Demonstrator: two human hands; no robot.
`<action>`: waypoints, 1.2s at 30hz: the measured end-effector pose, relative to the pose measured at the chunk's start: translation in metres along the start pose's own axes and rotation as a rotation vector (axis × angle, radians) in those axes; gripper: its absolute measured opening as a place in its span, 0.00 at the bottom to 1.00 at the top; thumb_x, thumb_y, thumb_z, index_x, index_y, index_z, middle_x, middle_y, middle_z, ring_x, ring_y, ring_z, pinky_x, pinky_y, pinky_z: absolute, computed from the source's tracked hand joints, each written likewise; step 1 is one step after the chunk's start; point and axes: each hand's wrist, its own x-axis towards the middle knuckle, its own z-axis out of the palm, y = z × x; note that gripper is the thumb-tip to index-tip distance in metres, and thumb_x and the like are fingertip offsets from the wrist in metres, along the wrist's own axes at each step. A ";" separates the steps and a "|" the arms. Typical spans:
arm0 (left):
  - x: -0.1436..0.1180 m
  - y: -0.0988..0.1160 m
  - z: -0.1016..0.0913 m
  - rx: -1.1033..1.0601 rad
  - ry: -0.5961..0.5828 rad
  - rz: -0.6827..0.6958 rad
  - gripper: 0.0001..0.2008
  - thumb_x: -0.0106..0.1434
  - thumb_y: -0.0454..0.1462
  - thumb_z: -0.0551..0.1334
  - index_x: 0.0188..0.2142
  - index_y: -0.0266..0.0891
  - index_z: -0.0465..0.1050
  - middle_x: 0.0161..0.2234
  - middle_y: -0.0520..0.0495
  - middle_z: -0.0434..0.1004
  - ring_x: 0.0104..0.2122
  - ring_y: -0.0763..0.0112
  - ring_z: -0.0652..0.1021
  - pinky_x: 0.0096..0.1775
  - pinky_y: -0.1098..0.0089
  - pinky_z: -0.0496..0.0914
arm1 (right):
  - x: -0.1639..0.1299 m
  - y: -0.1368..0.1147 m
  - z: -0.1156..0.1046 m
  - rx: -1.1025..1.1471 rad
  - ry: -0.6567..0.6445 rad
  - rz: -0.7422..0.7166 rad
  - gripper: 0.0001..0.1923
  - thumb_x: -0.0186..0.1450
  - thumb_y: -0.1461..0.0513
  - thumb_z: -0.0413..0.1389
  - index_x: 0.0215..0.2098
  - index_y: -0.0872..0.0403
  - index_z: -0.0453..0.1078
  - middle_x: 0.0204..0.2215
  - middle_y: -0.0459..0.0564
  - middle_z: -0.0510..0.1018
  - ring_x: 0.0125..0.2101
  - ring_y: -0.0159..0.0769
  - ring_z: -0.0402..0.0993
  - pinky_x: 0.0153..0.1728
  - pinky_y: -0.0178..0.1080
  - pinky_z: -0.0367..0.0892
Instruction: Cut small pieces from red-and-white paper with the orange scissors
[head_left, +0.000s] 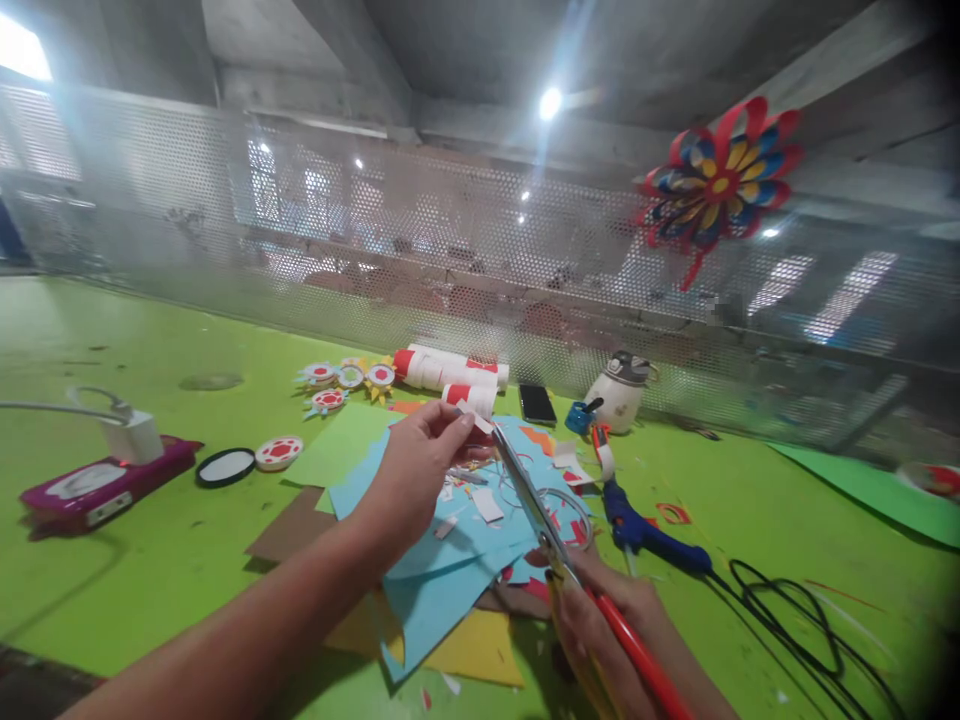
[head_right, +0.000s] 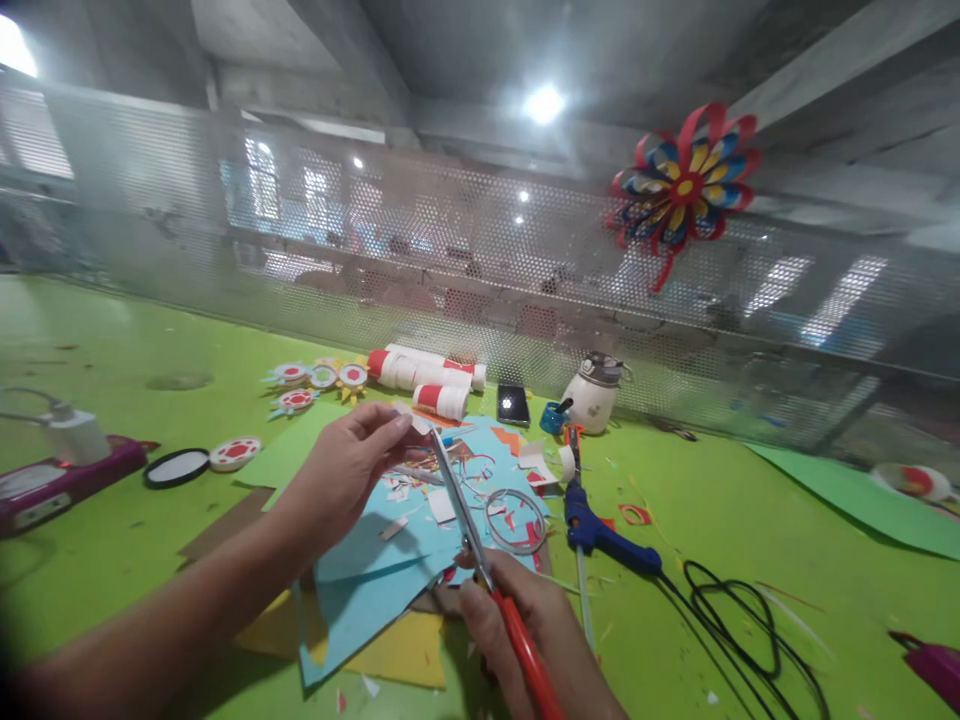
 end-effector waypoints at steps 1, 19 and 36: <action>-0.001 -0.001 0.001 -0.006 0.001 0.000 0.06 0.55 0.36 0.62 0.27 0.34 0.67 0.25 0.47 0.75 0.28 0.70 0.77 0.36 0.67 0.73 | 0.000 -0.001 0.000 0.009 -0.014 -0.009 0.33 0.64 0.41 0.41 0.42 0.61 0.68 0.17 0.44 0.64 0.17 0.31 0.61 0.18 0.32 0.57; -0.013 0.002 0.012 0.098 0.081 0.081 0.04 0.57 0.34 0.61 0.28 0.36 0.67 0.26 0.48 0.76 0.27 0.72 0.78 0.36 0.69 0.74 | -0.004 0.003 0.008 0.163 0.054 -0.046 0.24 0.66 0.48 0.45 0.39 0.58 0.71 0.20 0.46 0.66 0.18 0.29 0.55 0.17 0.32 0.50; -0.016 0.000 0.013 0.101 0.094 0.125 0.05 0.58 0.35 0.60 0.29 0.35 0.67 0.27 0.48 0.77 0.27 0.73 0.78 0.35 0.69 0.73 | -0.004 -0.002 0.007 0.064 0.094 -0.088 0.22 0.66 0.49 0.45 0.36 0.55 0.72 0.20 0.47 0.69 0.18 0.31 0.62 0.19 0.32 0.58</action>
